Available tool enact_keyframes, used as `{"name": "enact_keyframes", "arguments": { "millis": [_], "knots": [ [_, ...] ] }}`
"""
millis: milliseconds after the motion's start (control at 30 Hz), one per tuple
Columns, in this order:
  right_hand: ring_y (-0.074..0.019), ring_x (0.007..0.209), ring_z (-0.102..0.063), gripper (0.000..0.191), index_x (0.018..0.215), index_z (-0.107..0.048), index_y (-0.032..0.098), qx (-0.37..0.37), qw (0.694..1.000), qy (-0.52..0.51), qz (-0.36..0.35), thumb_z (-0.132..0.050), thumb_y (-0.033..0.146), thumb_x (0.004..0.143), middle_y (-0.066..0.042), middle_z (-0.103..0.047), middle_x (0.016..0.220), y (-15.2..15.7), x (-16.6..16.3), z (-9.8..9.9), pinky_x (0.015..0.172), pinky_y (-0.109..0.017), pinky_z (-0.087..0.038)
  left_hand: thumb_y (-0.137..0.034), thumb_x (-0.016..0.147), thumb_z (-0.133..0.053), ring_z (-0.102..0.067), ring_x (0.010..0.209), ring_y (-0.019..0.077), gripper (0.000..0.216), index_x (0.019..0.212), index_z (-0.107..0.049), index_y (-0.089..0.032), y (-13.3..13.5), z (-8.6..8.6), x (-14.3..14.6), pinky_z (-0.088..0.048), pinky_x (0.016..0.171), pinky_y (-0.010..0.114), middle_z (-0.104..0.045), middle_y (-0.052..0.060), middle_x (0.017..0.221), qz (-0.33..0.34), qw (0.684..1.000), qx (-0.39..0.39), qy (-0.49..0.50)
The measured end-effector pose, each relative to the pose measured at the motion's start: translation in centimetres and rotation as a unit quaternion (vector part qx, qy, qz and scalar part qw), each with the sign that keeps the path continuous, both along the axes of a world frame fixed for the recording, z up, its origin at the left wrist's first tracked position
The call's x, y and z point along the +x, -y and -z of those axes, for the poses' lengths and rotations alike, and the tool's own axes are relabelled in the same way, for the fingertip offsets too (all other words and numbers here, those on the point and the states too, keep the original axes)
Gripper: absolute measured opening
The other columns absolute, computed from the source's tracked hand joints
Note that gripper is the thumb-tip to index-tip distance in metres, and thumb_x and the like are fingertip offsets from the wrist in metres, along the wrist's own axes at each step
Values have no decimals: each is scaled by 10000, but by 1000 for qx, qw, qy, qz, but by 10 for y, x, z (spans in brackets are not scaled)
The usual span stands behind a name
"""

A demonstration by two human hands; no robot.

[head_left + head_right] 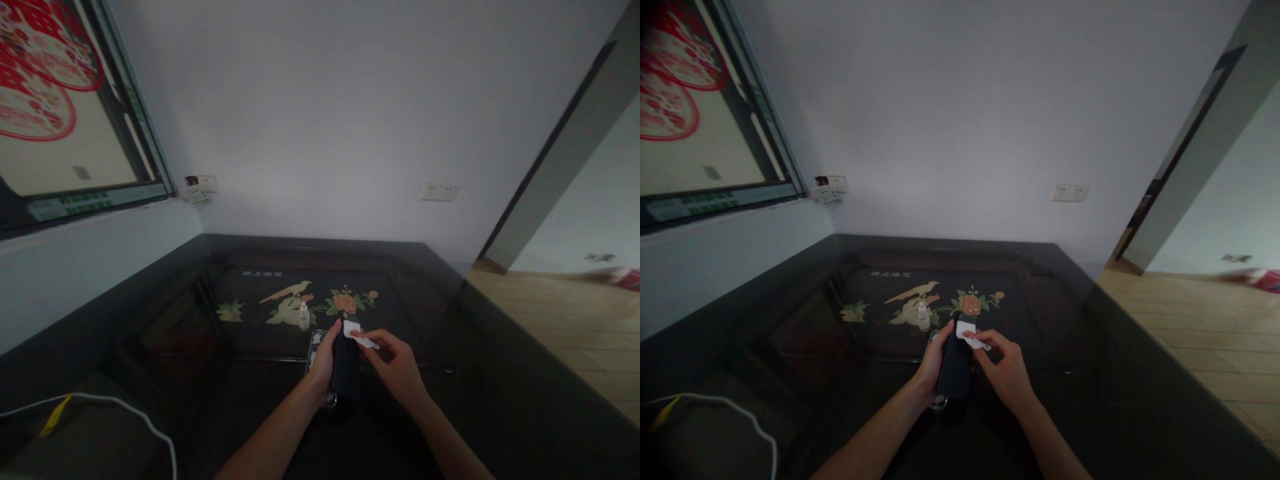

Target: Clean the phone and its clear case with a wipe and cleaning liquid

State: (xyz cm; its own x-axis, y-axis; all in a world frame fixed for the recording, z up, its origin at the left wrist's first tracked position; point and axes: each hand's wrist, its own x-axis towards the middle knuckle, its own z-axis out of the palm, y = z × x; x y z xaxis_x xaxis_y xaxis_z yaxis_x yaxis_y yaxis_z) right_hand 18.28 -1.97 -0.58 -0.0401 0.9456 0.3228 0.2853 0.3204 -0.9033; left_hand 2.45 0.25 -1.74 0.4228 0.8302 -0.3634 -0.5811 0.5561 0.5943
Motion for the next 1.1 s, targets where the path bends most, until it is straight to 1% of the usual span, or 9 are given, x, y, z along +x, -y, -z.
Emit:
{"name": "enact_keyframes", "arguments": {
  "millis": [100, 167, 200, 333, 433, 567, 667, 867, 1100],
  "knots": [
    [-287, 1036, -752, 123, 956, -786, 233, -1, 998, 47, -42, -711, 302, 888, -74, -806, 1081, 14, -1, -9, 1043, -471, -533, -551, 948, -545, -743, 728, 240, 547, 1150, -699, -66, -3, 1, 0, -586, 662, 302, -768, 131, 846, -23, 999, 27, 14],
    [-291, 1087, -737, 140, 996, -800, 254, -10, 995, 75, -69, -711, 263, 889, -59, -806, 1087, 30, -1, -8, 1157, -525, -416, -543, 975, -496, -736, 714, 234, 555, 1148, -697, -55, -5, 1, -1, -579, 641, 302, -769, 147, 879, -28, 999, 32, 11],
    [-296, 1102, -731, 143, 995, -806, 265, -14, 994, 79, -76, -718, 263, 883, -53, -808, 1081, 39, 0, -6, 1156, -531, -415, -540, 991, -463, -727, 695, 221, 562, 1145, -695, -51, -6, 1, -2, -570, 613, 293, -769, 155, 902, -26, 999, 31, 9],
    [-276, 962, -760, 185, 1020, -816, 312, -42, 989, 117, -76, -776, 316, 839, -46, -820, 1015, 78, 3, 7, 927, -400, -595, -531, 1017, -412, -686, 649, 171, 555, 1117, -686, -58, -7, 0, -5, -541, 533, 253, -759, 158, 956, -25, 999, 35, 2],
    [-254, 908, -767, 156, 987, -822, 330, -70, 984, 117, -113, -771, 293, 844, -37, -827, 952, 96, 7, 15, 847, -337, -611, -545, 1005, -439, -672, 638, 166, 535, 1087, -678, -73, -6, -1, -5, -555, 523, 263, -754, 145, 944, -37, 999, 33, -5],
    [-260, 880, -778, 143, 956, -804, 272, -114, 988, -4, -104, -758, 363, 855, -73, -820, 975, 101, 12, 23, 736, -312, -635, -560, 990, -468, -677, 651, 178, 527, 1093, -653, -77, -4, -3, -5, -581, 528, 292, -746, 161, 994, -27, 999, 32, -14],
    [-275, 910, -776, 210, 921, -778, 245, -133, 985, -97, -45, -760, 444, 853, -102, -808, 1030, 99, 13, 24, 654, -288, -642, -548, 961, -547, -700, 691, 196, 486, 1213, -584, -134, -2, -4, -5, -611, 602, 331, -740, 126, 967, -26, 999, 37, -14],
    [-305, 961, -782, 178, 788, -735, 241, -5, 982, -169, 80, -840, 385, 787, -119, -816, 991, 93, 10, 14, 822, -353, -657, -589, 884, -655, -726, 758, 220, 521, 1240, -495, -243, -1, -2, -5, -619, 700, 380, -716, 57, 907, -31, 997, 67, -23],
    [-314, 1030, -766, 92, 849, -718, 251, 77, 979, -165, 90, -801, 289, 832, -136, -795, 1103, 94, 5, 20, 871, -413, -656, -645, 848, -658, -744, 722, 245, 587, 1246, -455, -264, 0, -5, -5, -558, 580, 291, -708, 34, 871, -34, 996, 51, -59]
  ]
}}
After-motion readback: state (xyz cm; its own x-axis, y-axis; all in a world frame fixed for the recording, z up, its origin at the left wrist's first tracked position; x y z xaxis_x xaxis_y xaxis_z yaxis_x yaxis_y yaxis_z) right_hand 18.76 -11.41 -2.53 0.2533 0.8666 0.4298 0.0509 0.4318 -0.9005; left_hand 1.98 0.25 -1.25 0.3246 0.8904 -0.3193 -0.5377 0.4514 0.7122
